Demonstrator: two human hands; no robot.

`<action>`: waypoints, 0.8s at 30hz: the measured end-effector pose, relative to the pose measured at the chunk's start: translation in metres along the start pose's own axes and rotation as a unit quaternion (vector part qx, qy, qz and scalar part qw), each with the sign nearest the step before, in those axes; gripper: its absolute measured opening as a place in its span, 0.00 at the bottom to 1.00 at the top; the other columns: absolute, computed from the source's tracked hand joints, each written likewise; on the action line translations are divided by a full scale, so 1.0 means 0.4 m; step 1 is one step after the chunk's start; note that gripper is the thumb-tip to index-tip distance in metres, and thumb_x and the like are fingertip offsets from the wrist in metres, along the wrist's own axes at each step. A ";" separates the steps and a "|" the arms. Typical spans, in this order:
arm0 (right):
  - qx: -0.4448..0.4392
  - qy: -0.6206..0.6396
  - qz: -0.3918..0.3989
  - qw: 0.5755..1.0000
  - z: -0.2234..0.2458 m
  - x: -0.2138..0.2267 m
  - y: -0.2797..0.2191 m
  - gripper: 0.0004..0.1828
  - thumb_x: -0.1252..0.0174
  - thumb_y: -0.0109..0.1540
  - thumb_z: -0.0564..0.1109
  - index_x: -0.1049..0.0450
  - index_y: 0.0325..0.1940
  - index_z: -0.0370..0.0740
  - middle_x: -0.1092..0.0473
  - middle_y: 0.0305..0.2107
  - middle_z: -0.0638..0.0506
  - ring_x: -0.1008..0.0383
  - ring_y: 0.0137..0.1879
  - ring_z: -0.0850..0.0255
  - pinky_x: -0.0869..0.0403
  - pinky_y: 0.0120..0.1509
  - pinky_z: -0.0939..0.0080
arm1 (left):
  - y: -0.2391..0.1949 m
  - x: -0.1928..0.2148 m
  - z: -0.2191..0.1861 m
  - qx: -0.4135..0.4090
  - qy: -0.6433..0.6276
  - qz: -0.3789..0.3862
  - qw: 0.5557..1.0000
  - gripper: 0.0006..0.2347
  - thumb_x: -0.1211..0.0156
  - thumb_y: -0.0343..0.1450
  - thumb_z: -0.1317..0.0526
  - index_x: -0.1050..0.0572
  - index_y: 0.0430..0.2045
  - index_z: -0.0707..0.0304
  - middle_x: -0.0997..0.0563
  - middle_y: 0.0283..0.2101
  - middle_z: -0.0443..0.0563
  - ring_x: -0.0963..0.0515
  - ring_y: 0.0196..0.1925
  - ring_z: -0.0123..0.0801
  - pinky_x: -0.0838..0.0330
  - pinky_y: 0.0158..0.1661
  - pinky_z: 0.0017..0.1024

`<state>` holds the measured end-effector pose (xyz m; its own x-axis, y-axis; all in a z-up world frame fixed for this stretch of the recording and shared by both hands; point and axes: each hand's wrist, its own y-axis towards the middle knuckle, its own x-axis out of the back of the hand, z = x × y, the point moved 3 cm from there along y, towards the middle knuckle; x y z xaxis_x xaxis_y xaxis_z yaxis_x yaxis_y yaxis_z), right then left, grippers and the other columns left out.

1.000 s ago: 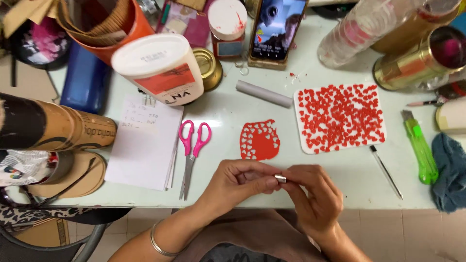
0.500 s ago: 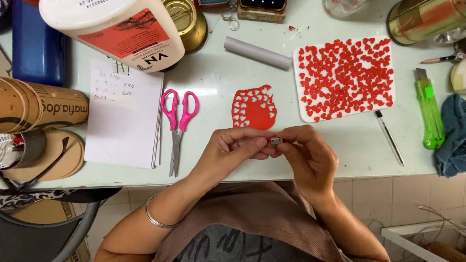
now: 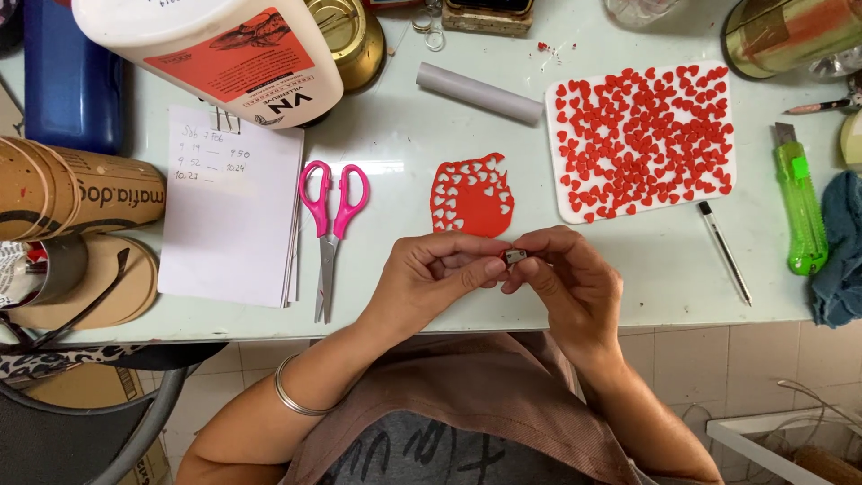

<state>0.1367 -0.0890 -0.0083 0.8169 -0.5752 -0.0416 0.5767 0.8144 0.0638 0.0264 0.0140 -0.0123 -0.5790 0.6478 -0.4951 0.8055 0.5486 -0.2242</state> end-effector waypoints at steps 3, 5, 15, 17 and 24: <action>-0.050 0.027 0.012 0.998 0.001 0.007 0.003 0.10 0.53 0.59 0.35 0.36 0.41 0.22 0.34 0.22 0.39 0.29 0.26 0.57 0.24 0.33 0.60 | 0.001 -0.008 -0.001 0.019 -0.028 0.005 0.999 0.08 0.41 0.65 0.67 0.25 0.34 0.74 0.20 0.28 0.60 0.20 0.34 0.30 0.22 0.38 0.24; -0.084 0.098 -0.007 0.992 -0.013 0.009 0.000 0.10 0.53 0.59 0.35 0.36 0.41 0.23 0.34 0.25 0.40 0.29 0.28 0.58 0.24 0.33 0.60 | 0.003 -0.005 0.003 0.025 -0.038 0.004 0.999 0.09 0.41 0.65 0.67 0.25 0.34 0.74 0.20 0.29 0.60 0.20 0.34 0.30 0.22 0.38 0.25; -0.196 0.197 -0.038 0.960 -0.036 0.008 -0.018 0.11 0.53 0.58 0.37 0.35 0.42 0.27 0.48 0.20 0.53 0.49 0.21 0.69 0.41 0.22 0.70 | 0.011 0.014 0.018 0.025 0.019 -0.017 0.999 0.08 0.39 0.63 0.68 0.25 0.33 0.72 0.22 0.23 0.55 0.22 0.30 0.26 0.24 0.36 0.22; -0.180 0.156 -0.043 0.970 -0.028 -0.002 -0.026 0.11 0.49 0.57 0.37 0.34 0.41 0.26 0.47 0.19 0.53 0.47 0.21 0.70 0.41 0.22 0.72 | 0.011 0.005 0.023 0.022 0.046 -0.016 0.999 0.08 0.38 0.63 0.67 0.25 0.31 0.71 0.22 0.22 0.55 0.22 0.28 0.24 0.24 0.34 0.20; -0.079 -0.004 -0.068 0.995 -0.018 0.018 -0.020 0.05 0.42 0.55 0.35 0.28 0.33 0.29 0.47 0.14 0.55 0.44 0.19 0.73 0.37 0.24 0.76 | 0.015 -0.011 0.028 0.025 0.102 -0.019 0.994 0.06 0.39 0.64 0.66 0.25 0.29 0.70 0.24 0.20 0.53 0.24 0.27 0.21 0.26 0.33 0.19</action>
<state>0.1379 -0.0990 -0.0163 0.7316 -0.6810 -0.0308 0.6758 0.7305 -0.0987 0.0352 0.0083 -0.0208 -0.6179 0.7239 -0.3068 0.7854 0.5502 -0.2835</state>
